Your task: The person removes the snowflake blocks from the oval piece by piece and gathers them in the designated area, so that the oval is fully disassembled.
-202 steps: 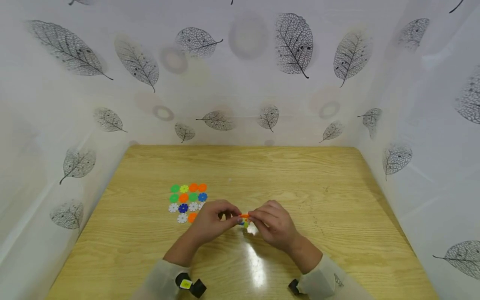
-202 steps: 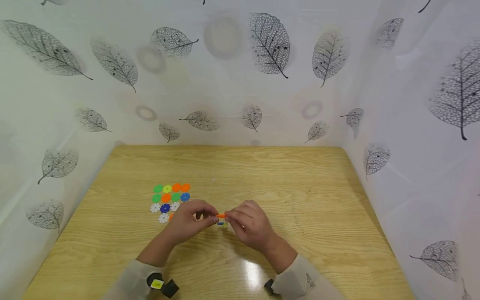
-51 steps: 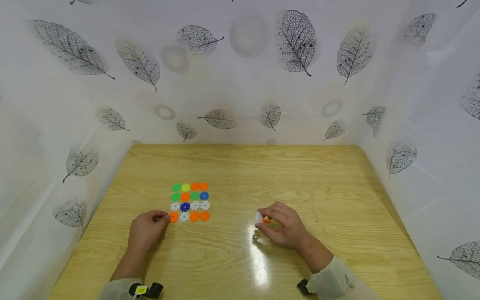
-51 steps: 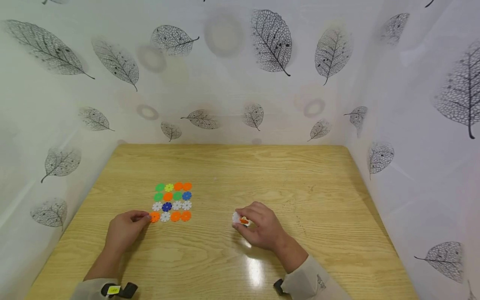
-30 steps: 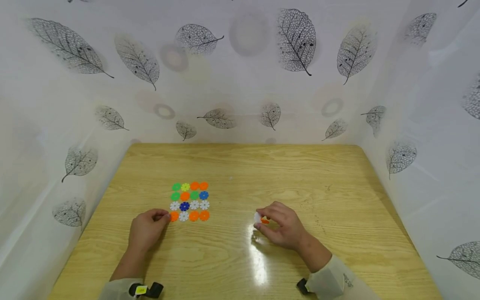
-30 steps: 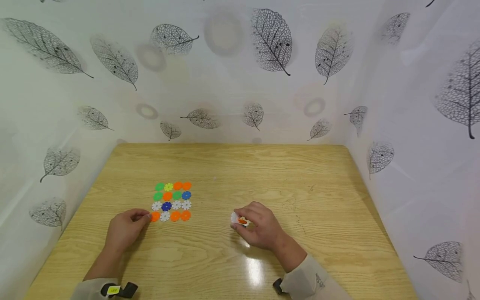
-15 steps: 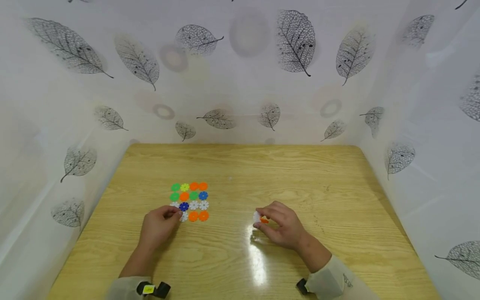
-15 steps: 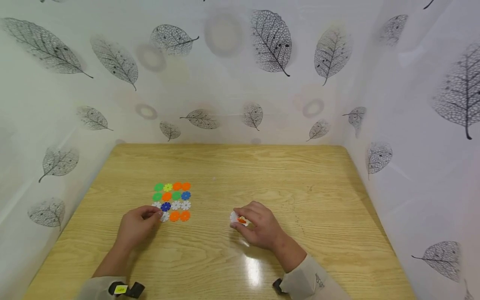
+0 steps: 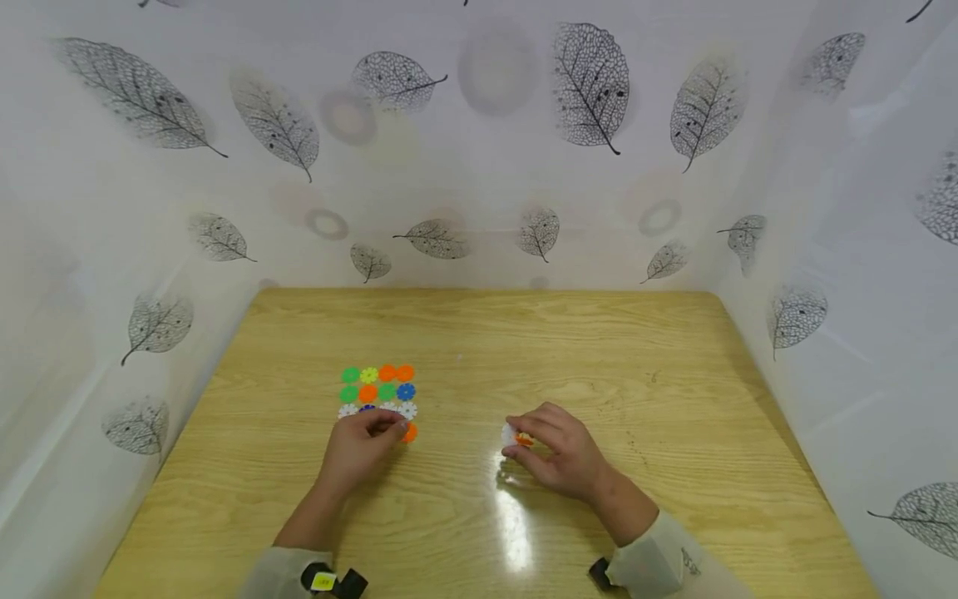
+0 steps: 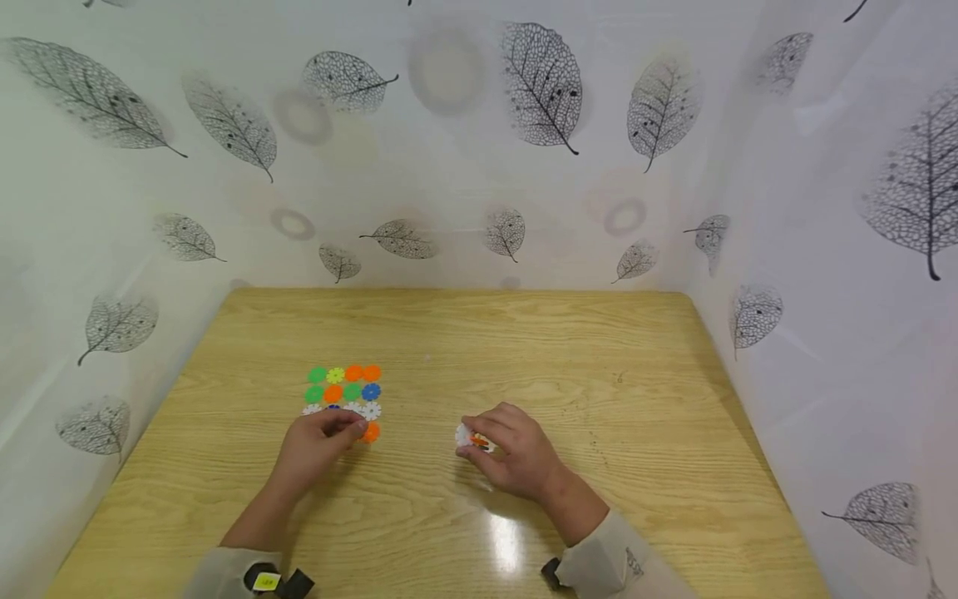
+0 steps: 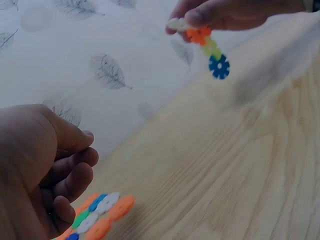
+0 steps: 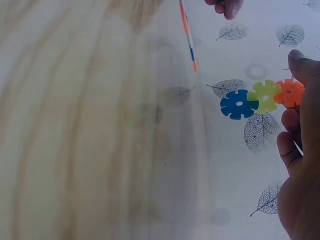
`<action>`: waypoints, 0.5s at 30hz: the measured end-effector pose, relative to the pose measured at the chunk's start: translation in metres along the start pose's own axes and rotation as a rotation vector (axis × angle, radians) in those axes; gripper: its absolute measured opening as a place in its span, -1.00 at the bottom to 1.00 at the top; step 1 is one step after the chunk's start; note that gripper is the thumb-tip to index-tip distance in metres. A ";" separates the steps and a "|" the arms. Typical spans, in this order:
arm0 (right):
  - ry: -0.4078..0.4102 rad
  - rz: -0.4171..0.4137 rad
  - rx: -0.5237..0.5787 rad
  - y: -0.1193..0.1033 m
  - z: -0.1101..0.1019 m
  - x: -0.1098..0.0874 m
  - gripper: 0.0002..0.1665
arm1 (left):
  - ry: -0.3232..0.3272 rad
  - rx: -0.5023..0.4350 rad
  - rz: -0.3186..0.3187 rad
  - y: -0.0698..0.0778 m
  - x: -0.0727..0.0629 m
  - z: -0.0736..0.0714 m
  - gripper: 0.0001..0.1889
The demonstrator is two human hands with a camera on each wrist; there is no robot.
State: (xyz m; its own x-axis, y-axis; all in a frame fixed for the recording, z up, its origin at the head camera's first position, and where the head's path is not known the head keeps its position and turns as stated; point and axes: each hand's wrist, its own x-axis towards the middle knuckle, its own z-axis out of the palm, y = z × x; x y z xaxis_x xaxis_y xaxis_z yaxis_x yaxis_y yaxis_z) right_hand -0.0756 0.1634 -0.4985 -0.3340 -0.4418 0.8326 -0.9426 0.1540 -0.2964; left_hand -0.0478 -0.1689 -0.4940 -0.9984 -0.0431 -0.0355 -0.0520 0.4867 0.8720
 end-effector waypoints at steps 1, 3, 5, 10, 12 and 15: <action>-0.003 0.001 -0.001 0.000 0.000 0.000 -0.57 | -0.011 -0.008 0.006 0.003 0.000 0.003 -0.89; -0.008 0.001 -0.006 0.000 0.001 0.000 -0.57 | -0.031 -0.015 0.013 0.009 -0.001 0.010 -0.91; -0.011 0.001 -0.015 0.000 0.001 0.000 -0.57 | -0.053 -0.014 0.024 0.014 -0.001 0.017 -0.93; -0.019 0.004 -0.030 -0.001 0.001 0.000 -0.57 | -0.113 -0.026 0.057 0.024 -0.004 0.031 -0.96; -0.027 0.014 -0.034 -0.002 0.000 0.000 -0.57 | -0.138 -0.037 0.080 0.027 -0.005 0.037 -0.95; -0.043 0.032 -0.041 -0.002 0.001 -0.001 -0.56 | -0.191 -0.053 0.103 0.032 -0.007 0.045 -0.92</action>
State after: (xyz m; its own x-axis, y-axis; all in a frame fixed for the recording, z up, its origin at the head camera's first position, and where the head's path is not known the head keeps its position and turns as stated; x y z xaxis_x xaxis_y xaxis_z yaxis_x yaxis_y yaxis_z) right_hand -0.0731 0.1627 -0.4986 -0.3640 -0.4738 0.8019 -0.9312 0.2042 -0.3020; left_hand -0.0435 -0.1139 -0.4872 -0.9844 0.1727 -0.0321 0.0467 0.4334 0.9000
